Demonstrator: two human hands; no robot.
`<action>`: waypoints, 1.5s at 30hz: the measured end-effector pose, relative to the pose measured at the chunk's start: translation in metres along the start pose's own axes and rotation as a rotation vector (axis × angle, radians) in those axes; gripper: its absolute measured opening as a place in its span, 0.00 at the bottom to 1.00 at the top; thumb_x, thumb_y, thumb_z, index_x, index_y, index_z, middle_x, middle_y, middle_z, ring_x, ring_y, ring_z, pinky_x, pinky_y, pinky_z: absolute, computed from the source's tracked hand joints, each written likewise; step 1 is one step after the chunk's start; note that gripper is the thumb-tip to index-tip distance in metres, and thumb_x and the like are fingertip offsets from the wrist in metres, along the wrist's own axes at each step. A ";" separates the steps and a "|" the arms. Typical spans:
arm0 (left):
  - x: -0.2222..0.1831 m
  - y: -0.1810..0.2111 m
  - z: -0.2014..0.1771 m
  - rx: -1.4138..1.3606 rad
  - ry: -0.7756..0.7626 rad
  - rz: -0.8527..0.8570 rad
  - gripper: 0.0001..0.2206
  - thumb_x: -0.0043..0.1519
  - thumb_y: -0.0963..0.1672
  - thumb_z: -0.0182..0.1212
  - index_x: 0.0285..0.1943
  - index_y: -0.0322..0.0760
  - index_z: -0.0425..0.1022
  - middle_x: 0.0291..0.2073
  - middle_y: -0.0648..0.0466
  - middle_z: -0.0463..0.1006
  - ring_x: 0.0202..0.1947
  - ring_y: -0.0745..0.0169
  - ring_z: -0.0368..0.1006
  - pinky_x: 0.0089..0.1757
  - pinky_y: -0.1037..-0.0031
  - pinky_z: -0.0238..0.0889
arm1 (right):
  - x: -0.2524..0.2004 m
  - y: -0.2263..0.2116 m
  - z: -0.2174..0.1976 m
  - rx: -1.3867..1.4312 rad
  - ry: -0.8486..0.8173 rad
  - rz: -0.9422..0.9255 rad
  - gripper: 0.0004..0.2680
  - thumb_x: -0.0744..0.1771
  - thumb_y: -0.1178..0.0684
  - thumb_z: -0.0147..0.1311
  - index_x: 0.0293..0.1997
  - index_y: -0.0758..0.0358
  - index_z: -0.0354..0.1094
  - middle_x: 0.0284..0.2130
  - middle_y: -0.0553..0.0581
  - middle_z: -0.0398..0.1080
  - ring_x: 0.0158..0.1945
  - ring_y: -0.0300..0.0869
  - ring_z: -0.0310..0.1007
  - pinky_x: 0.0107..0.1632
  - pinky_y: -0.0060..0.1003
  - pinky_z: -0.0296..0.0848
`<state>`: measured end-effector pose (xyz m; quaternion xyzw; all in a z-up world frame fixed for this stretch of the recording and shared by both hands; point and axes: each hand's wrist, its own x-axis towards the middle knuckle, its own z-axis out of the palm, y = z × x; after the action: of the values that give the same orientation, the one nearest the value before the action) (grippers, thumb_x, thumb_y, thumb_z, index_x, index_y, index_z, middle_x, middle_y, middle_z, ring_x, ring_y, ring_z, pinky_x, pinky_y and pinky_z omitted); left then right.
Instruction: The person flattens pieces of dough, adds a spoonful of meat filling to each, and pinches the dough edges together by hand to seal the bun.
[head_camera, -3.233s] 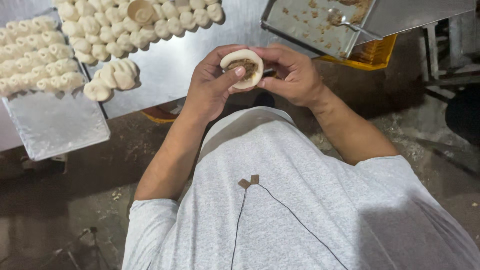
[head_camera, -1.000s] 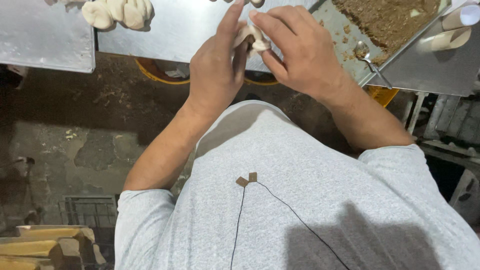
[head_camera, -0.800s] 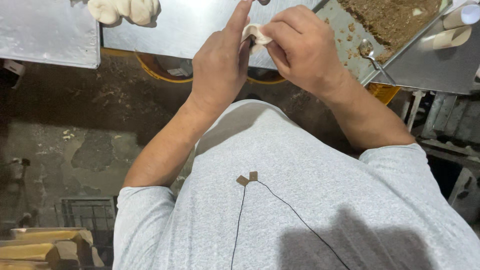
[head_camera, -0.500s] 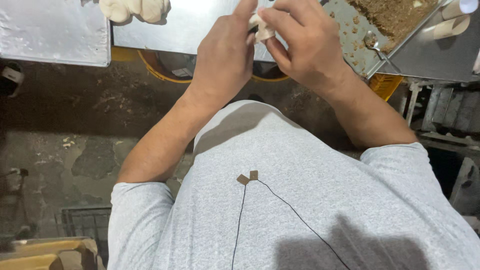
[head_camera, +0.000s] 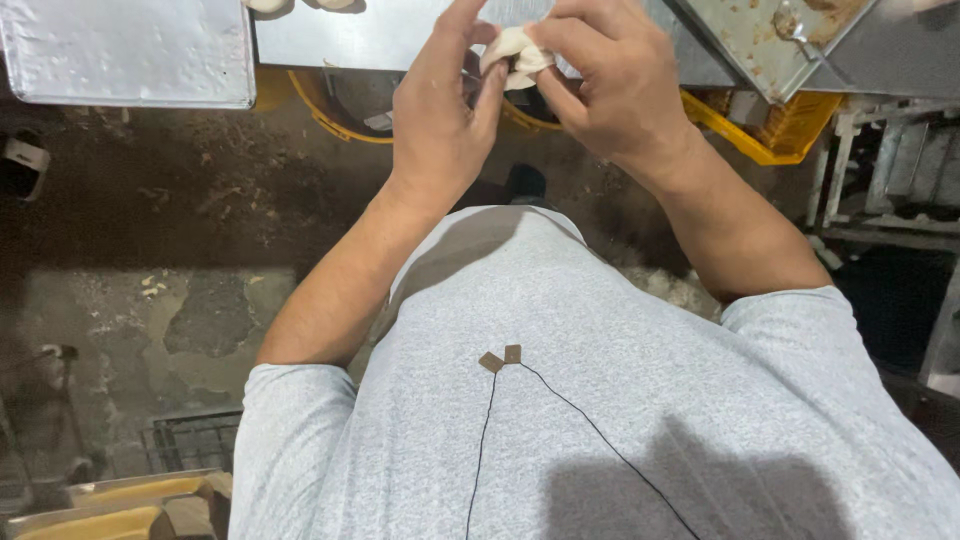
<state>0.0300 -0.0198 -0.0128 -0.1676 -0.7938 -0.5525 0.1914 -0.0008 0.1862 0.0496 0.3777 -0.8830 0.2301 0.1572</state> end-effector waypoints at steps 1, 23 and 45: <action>-0.001 0.000 -0.002 -0.039 0.001 -0.038 0.26 0.71 0.36 0.64 0.74 0.45 0.57 0.50 0.52 0.78 0.41 0.61 0.79 0.43 0.74 0.75 | 0.000 -0.004 0.002 0.011 -0.011 0.036 0.07 0.69 0.61 0.65 0.50 0.61 0.72 0.45 0.54 0.71 0.48 0.49 0.73 0.49 0.42 0.72; -0.002 -0.014 0.005 -0.035 -0.046 -0.154 0.26 0.67 0.36 0.64 0.73 0.42 0.61 0.45 0.52 0.79 0.36 0.62 0.78 0.41 0.73 0.72 | -0.001 0.003 0.016 -0.078 -0.047 -0.027 0.11 0.63 0.60 0.64 0.50 0.65 0.74 0.47 0.59 0.70 0.49 0.53 0.72 0.47 0.43 0.71; 0.037 -0.005 0.091 -0.322 0.468 -0.108 0.13 0.78 0.48 0.47 0.52 0.33 0.67 0.43 0.53 0.69 0.40 0.68 0.64 0.45 0.80 0.62 | 0.033 0.084 -0.002 0.775 -0.191 0.164 0.04 0.68 0.59 0.66 0.44 0.65 0.75 0.41 0.51 0.71 0.35 0.32 0.65 0.37 0.27 0.63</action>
<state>-0.0150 0.0660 -0.0275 -0.0213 -0.6380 -0.7044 0.3105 -0.0849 0.2189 0.0421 0.3569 -0.7689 0.5213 -0.0984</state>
